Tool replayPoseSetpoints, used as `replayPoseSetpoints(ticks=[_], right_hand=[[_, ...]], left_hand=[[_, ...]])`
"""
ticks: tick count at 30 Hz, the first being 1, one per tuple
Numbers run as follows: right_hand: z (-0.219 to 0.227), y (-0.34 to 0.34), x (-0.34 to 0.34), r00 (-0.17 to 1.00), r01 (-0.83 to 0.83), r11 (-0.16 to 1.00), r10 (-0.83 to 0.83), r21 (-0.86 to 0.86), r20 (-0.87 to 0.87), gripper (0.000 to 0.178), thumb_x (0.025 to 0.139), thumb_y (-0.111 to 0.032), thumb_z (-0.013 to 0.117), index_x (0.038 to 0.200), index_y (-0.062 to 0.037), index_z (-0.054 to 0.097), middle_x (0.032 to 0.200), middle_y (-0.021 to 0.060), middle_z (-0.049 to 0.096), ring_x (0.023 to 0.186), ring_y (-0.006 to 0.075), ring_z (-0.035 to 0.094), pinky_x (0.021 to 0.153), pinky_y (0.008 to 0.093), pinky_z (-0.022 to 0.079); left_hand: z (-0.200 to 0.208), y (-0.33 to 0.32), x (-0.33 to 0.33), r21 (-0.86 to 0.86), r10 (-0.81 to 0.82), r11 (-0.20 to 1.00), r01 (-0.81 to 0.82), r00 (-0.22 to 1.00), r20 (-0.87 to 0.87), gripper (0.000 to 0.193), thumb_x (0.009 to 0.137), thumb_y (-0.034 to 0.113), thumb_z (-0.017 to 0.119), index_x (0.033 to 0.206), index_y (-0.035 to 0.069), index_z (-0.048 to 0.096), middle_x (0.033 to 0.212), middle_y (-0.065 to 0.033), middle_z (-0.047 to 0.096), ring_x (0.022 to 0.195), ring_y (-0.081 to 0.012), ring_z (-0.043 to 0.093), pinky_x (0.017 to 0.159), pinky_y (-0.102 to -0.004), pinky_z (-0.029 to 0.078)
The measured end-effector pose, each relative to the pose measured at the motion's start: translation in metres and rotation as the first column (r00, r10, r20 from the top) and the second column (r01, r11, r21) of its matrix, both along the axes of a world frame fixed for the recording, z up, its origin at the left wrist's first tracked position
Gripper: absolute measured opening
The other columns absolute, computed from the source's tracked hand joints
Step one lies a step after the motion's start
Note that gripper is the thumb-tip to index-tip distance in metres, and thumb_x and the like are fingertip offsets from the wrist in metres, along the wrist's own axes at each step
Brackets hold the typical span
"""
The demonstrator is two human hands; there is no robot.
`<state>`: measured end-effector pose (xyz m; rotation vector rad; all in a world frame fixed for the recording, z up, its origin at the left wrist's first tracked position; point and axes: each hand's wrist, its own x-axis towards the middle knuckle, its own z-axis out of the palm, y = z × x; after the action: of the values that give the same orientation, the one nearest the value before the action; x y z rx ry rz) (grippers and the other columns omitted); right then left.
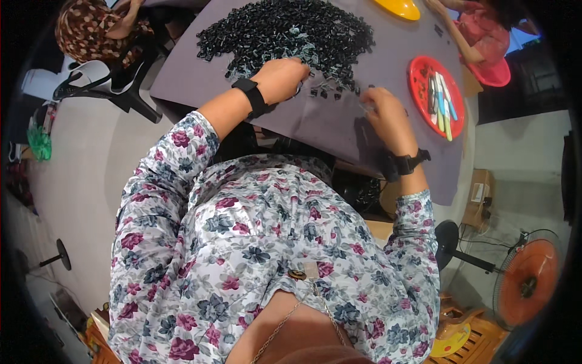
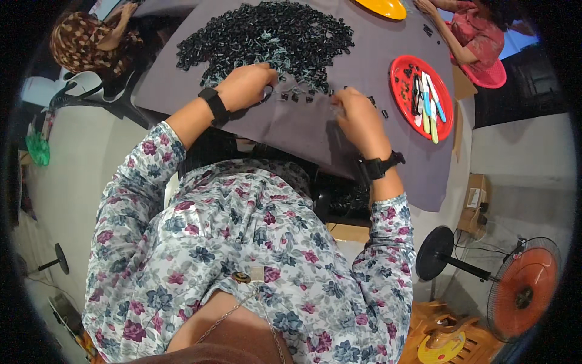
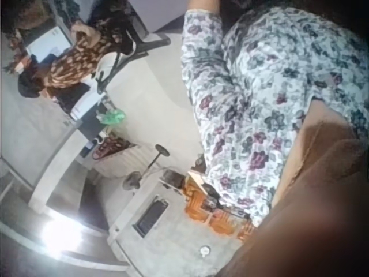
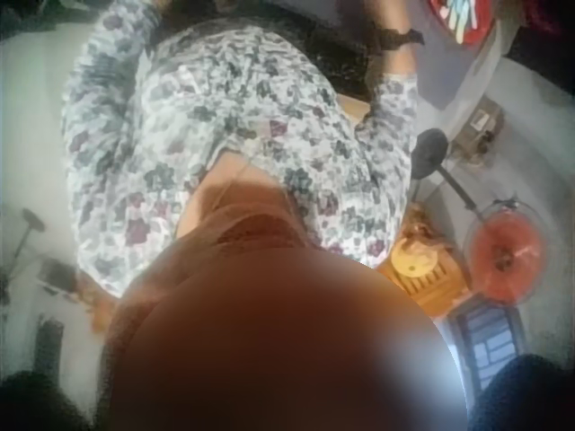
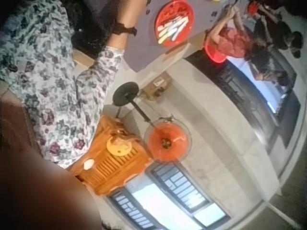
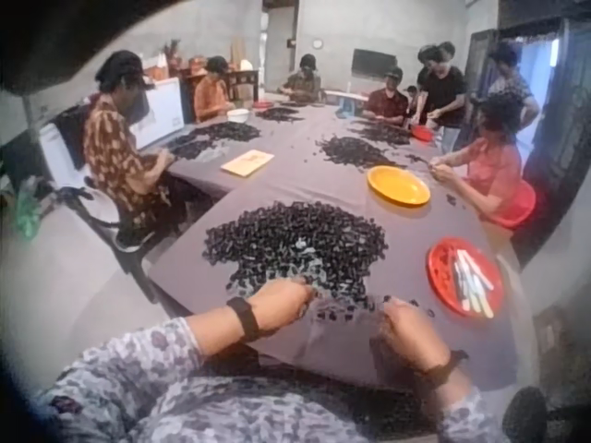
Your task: Assembling or inspecting small black plastic components by manually inserting silver mesh filters into them.
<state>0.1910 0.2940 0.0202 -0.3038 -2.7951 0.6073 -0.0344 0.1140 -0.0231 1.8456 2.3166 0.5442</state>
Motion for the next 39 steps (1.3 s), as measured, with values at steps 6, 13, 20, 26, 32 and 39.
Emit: replayPoseSetpoints(ticks=[6, 13, 20, 26, 32, 39], right_hand=[[-0.018, -0.012, -0.038, 0.995, -0.099, 0.995, 0.099, -0.02, 0.024, 0.023, 0.079, 0.002, 0.059, 0.1, -0.0036, 0.065, 0.096, 0.0164, 0.064, 0.094, 0.0387, 0.064, 0.08, 0.0455, 0.051], [-0.026, -0.04, -0.066, 0.981, -0.189, 0.98, 0.191, -0.057, 0.035, 0.025, 0.075, 0.006, 0.06, 0.099, -0.0016, 0.065, 0.098, 0.0157, 0.063, 0.094, 0.0368, 0.064, 0.082, 0.0423, 0.051], [-0.041, -0.032, -0.065, 0.977, -0.202, 0.974, 0.208, -0.104, 0.049, 0.019, 0.078, 0.003, 0.06, 0.096, -0.0022, 0.065, 0.097, 0.0149, 0.063, 0.094, 0.0377, 0.064, 0.081, 0.0442, 0.051], [-0.037, -0.043, -0.067, 0.98, -0.161, 0.987, 0.16, -0.007, 0.12, 0.02, 0.076, 0.005, 0.062, 0.095, -0.0019, 0.061, 0.095, 0.0157, 0.061, 0.092, 0.0369, 0.063, 0.078, 0.0434, 0.05], [-0.033, -0.034, -0.052, 0.992, -0.116, 0.958, 0.123, -0.263, 0.01, 0.015, 0.079, 0.001, 0.064, 0.094, -0.0003, 0.059, 0.09, 0.0144, 0.064, 0.08, 0.0318, 0.064, 0.071, 0.0376, 0.051], [-0.035, -0.013, -0.022, 0.99, -0.024, 0.936, -0.026, -0.351, -0.137, 0.021, 0.076, 0.005, 0.063, 0.097, 0.0016, 0.065, 0.086, 0.0123, 0.065, 0.076, 0.0233, 0.064, 0.071, 0.0331, 0.051]], left_hand=[[0.002, 0.002, 0.003, 0.002, -0.038, 0.999, 0.038, 0.999, -0.015, 0.033, 0.076, -0.006, 0.06, 0.106, 0.005, 0.068, 0.102, -0.0159, 0.064, 0.097, -0.039, 0.065, 0.084, -0.0449, 0.053], [-0.004, -0.009, -0.004, 0.204, -0.034, 0.979, 0.016, 0.996, 0.083, 0.026, 0.081, -0.005, 0.062, 0.105, 0.003, 0.067, 0.094, -0.0119, 0.067, 0.089, -0.0304, 0.068, 0.078, -0.0398, 0.054], [0.001, -0.048, -0.006, 0.075, -0.015, 0.956, -0.282, 0.207, 0.978, 0.017, 0.095, -0.003, 0.056, 0.108, -0.002, 0.067, 0.093, -0.0046, 0.068, 0.077, -0.0104, 0.066, 0.069, -0.0233, 0.056], [-0.002, -0.064, -0.004, 0.001, -0.063, 0.962, -0.273, -0.217, 0.974, 0.025, 0.101, 0.0, 0.051, 0.122, -0.005, 0.063, 0.105, -0.0124, 0.069, 0.091, -0.017, 0.072, 0.085, -0.0289, 0.062], [-0.013, -0.057, -0.003, -0.019, -0.077, 0.953, -0.304, -0.3, 0.951, 0.021, 0.1, 0.0, 0.051, 0.117, -0.007, 0.063, 0.105, -0.0143, 0.069, 0.094, -0.0203, 0.072, 0.086, -0.0304, 0.062], [-0.015, -0.034, -0.007, -0.032, 0.136, 0.938, -0.346, 0.281, 0.95, 0.014, 0.095, 0.0, 0.058, 0.106, -0.002, 0.066, 0.094, -0.0048, 0.069, 0.084, -0.0115, 0.068, 0.074, -0.0221, 0.056]])
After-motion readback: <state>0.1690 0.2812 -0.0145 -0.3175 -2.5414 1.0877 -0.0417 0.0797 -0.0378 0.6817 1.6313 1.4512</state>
